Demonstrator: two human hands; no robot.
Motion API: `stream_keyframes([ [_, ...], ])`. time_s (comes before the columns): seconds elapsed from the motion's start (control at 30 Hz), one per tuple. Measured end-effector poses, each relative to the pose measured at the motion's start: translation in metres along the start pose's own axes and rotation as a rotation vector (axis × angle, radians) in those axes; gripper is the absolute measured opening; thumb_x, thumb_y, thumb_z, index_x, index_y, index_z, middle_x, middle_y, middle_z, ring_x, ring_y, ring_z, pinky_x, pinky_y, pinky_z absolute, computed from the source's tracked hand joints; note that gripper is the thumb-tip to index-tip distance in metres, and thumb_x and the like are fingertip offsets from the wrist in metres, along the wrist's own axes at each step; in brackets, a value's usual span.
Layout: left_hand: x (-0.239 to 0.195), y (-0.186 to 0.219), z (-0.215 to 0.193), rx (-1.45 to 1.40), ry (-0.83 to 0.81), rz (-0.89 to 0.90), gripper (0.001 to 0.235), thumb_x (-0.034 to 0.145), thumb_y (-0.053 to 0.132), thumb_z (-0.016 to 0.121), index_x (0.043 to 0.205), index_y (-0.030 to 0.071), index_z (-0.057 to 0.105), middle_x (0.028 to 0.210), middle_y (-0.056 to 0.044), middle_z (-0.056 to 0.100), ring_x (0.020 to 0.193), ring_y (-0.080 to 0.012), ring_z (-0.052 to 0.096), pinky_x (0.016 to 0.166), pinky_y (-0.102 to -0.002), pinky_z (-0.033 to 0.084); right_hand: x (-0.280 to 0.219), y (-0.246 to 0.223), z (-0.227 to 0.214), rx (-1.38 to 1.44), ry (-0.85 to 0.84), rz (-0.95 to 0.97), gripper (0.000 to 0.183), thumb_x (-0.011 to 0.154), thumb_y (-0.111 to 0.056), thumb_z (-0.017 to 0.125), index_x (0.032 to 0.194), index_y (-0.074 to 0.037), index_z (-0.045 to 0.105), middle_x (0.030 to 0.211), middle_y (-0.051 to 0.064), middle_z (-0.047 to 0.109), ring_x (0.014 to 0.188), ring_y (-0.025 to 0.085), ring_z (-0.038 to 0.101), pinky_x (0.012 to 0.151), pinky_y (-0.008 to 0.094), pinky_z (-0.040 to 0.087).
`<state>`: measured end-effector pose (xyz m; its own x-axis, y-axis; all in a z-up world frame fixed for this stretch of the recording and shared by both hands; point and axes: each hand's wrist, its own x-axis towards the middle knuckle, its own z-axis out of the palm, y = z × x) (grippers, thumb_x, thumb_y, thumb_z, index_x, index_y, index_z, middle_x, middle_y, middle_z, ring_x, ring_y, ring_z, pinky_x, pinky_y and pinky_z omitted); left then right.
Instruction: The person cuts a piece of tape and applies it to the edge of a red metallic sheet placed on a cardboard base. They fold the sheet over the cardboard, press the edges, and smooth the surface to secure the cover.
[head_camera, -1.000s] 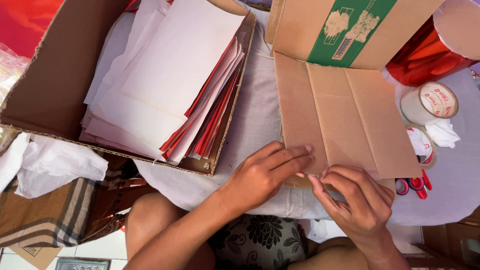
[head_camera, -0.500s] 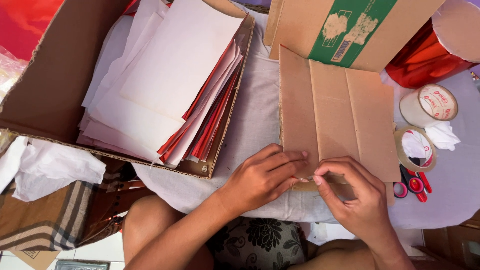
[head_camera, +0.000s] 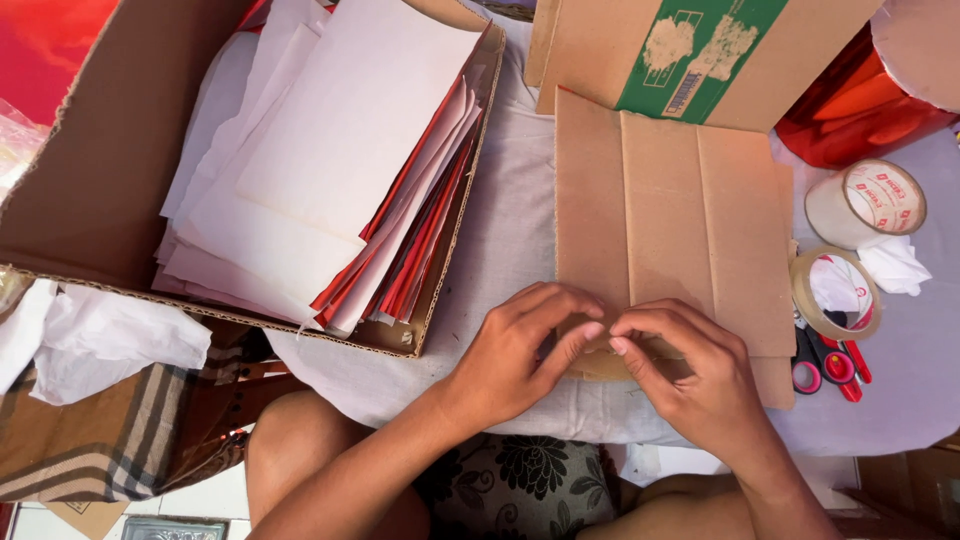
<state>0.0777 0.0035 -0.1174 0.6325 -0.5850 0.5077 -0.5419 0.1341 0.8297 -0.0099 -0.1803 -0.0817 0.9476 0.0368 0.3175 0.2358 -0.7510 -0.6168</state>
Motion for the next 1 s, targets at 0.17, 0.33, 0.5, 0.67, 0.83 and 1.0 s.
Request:
stream_keyframes([
  [0.17,-0.006,-0.008,0.004,-0.010,-0.047,-0.138,0.025,0.103,0.004,0.052,0.128,0.005,0.055,0.124,-0.013,0.066,0.107,-0.0260,0.068,0.092,-0.032,0.052,-0.001,0.011,0.006,-0.001,-0.048,0.069,0.015,0.091,-0.011,0.072,0.106,-0.009,0.068,0.097,0.002,0.075,0.084,0.013,0.073,0.084,0.027,0.056],
  [0.33,-0.007,-0.010,0.005,-0.039,-0.049,-0.133,0.045,0.099,-0.006,0.048,0.143,0.001,0.044,0.146,-0.019,0.054,0.143,-0.0329,0.051,0.124,-0.038,0.037,0.000,0.020,0.014,-0.030,-0.072,0.111,0.020,0.090,-0.014,0.074,0.109,-0.011,0.067,0.096,0.000,0.076,0.082,0.010,0.075,0.084,0.026,0.057],
  [0.5,-0.009,-0.013,0.004,-0.010,-0.077,-0.237,0.050,0.098,-0.002,0.050,0.147,0.005,0.041,0.148,-0.019,0.056,0.136,-0.0328,0.058,0.116,-0.034,0.042,0.001,0.023,0.017,-0.101,-0.078,0.080,0.019,0.091,-0.015,0.074,0.108,-0.014,0.067,0.097,-0.003,0.075,0.082,0.011,0.072,0.084,0.027,0.056],
  [0.67,-0.009,-0.013,0.003,-0.030,-0.075,-0.229,0.057,0.097,-0.005,0.050,0.151,0.006,0.035,0.154,-0.020,0.049,0.145,-0.0342,0.050,0.122,-0.037,0.036,0.004,0.018,0.018,-0.195,-0.069,-0.002,0.016,0.091,-0.014,0.075,0.105,-0.015,0.066,0.094,-0.004,0.074,0.080,0.011,0.070,0.079,0.028,0.054],
  [0.83,-0.004,-0.003,-0.004,-0.042,-0.064,-0.252,0.064,0.093,-0.011,0.053,0.154,-0.002,0.035,0.148,-0.029,0.050,0.139,-0.0507,0.048,0.114,-0.060,0.040,0.012,0.014,0.017,-0.174,-0.046,-0.031,0.020,0.083,-0.006,0.080,0.101,-0.010,0.073,0.079,0.005,0.073,0.077,0.022,0.076,0.071,0.032,0.062],
  [1.0,-0.008,-0.007,-0.003,-0.048,-0.077,-0.238,0.068,0.093,-0.011,0.053,0.156,0.001,0.033,0.152,-0.025,0.047,0.141,-0.0483,0.046,0.116,-0.058,0.038,0.013,0.021,0.014,-0.223,-0.048,0.057,0.033,0.079,-0.016,0.086,0.108,-0.015,0.070,0.099,0.003,0.067,0.069,0.025,0.071,0.063,0.044,0.061],
])
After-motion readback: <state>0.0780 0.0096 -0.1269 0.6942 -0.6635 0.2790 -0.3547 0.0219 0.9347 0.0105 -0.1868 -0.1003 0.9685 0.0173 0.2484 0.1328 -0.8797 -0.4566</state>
